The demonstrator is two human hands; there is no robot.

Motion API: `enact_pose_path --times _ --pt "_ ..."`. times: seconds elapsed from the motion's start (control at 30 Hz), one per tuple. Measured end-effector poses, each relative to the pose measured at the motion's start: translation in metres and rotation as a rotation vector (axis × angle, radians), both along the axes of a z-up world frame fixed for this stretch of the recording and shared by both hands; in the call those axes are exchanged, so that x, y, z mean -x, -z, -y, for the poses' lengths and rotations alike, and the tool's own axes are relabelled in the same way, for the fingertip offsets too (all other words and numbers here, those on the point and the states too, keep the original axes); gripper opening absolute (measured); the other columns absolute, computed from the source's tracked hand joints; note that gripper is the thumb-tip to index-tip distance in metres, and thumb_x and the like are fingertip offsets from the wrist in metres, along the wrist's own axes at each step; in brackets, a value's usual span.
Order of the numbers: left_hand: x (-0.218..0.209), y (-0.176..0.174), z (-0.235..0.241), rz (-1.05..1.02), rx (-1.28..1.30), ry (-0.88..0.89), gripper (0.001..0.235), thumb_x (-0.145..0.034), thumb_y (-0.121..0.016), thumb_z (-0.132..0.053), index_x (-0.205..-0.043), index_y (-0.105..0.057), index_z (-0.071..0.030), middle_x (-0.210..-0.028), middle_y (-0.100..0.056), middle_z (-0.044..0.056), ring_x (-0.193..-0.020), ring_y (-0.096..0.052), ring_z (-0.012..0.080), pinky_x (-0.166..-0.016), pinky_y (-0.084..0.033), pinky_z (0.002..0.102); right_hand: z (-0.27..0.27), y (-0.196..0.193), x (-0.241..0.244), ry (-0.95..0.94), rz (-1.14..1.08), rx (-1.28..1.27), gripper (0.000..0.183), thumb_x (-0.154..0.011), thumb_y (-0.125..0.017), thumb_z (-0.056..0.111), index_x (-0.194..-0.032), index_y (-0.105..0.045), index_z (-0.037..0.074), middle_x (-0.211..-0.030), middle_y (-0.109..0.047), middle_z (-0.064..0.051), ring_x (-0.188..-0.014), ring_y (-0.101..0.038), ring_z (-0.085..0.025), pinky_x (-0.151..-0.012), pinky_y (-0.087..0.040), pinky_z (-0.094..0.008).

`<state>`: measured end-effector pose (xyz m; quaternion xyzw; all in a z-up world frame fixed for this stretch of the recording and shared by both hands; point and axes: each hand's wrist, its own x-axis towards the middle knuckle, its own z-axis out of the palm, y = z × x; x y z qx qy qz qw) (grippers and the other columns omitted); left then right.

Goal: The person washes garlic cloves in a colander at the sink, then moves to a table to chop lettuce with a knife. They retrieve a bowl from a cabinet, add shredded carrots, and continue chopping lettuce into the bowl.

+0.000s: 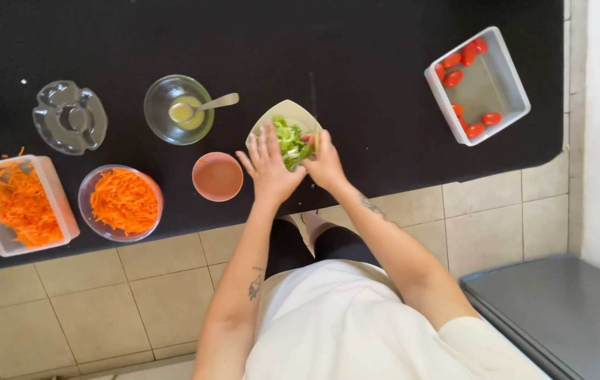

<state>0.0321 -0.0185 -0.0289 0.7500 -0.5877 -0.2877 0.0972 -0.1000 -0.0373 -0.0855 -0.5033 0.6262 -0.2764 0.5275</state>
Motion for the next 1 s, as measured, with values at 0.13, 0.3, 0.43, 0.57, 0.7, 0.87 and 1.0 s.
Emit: enact_pose_path --times 0.13,0.3,0.43,0.57,0.7,0.87,1.0 --pt "0.007 0.019 0.001 0.024 0.096 0.068 0.108 -0.061 -0.070 -0.034 -0.150 -0.011 -0.018 -0.147 -0.027 0.016 -0.138 -0.020 0.0367 -0.112 -0.010 0.059 -0.001 -0.007 0.011 0.116 0.333 -0.145 0.031 -0.068 -0.049 -0.002 -0.092 -0.036 0.014 -0.113 -0.064 -0.009 -0.104 -0.057 -0.020 -0.089 -0.046 -0.034" --pt "0.009 0.067 0.005 0.146 0.210 0.076 0.111 -0.064 -0.083 -0.038 -0.149 -0.015 -0.014 -0.133 -0.038 0.015 -0.129 -0.033 0.0329 -0.110 -0.022 0.050 0.005 -0.017 0.009 0.067 0.200 -0.113 0.020 -0.075 -0.053 0.007 -0.090 -0.041 0.013 -0.103 -0.066 -0.010 -0.101 -0.059 -0.022 -0.086 -0.045 -0.039" --pt "0.004 0.100 0.010 0.203 0.361 0.068 0.092 -0.063 -0.083 -0.028 -0.139 -0.034 -0.013 -0.118 -0.043 0.008 -0.114 -0.044 0.0272 -0.099 -0.039 0.044 0.007 -0.008 0.017 0.045 0.072 -0.051 0.021 -0.076 -0.049 0.001 -0.091 -0.040 0.013 -0.104 -0.068 -0.006 -0.100 -0.063 -0.019 -0.087 -0.047 -0.034" --pt "-0.006 0.119 0.017 0.060 0.452 0.128 0.082 -0.055 -0.084 -0.018 -0.127 -0.045 -0.015 -0.109 -0.047 0.004 -0.101 -0.051 0.0251 -0.091 -0.047 0.039 0.005 -0.017 0.020 0.092 0.117 -0.036 0.023 -0.077 -0.049 -0.005 -0.091 -0.040 0.011 -0.104 -0.067 -0.010 -0.096 -0.065 -0.018 -0.086 -0.050 -0.032" --pt "-0.014 0.092 0.026 -0.117 0.468 0.044 0.072 -0.058 -0.082 -0.019 -0.122 -0.049 -0.018 -0.106 -0.049 0.001 -0.097 -0.054 0.0233 -0.088 -0.047 0.037 0.012 -0.052 0.014 0.049 0.210 0.035 0.027 -0.085 -0.063 0.007 -0.091 -0.037 0.011 -0.123 -0.057 -0.014 -0.119 -0.051 -0.029 -0.094 -0.046 -0.038" --pt "-0.012 0.046 0.025 -0.260 0.457 0.224 0.078 -0.061 -0.079 -0.007 -0.130 -0.042 -0.011 -0.109 -0.053 0.009 -0.102 -0.055 0.0287 -0.090 -0.044 0.041 0.020 -0.039 -0.001 -0.009 0.398 -0.012 0.043 -0.076 -0.079 0.010 -0.093 -0.040 0.014 -0.091 -0.062 -0.001 -0.088 -0.061 -0.011 -0.076 -0.052 -0.022" --pt "-0.007 0.027 0.023 -0.261 0.379 0.165 0.089 -0.061 -0.075 -0.001 -0.138 -0.033 -0.015 -0.118 -0.043 0.010 -0.107 -0.051 0.0343 -0.091 -0.048 0.048 0.019 -0.072 -0.014 0.080 0.508 -0.073 0.042 -0.074 -0.079 0.003 -0.094 -0.044 0.012 -0.087 -0.060 0.002 -0.081 -0.061 -0.007 -0.071 -0.053 -0.019"
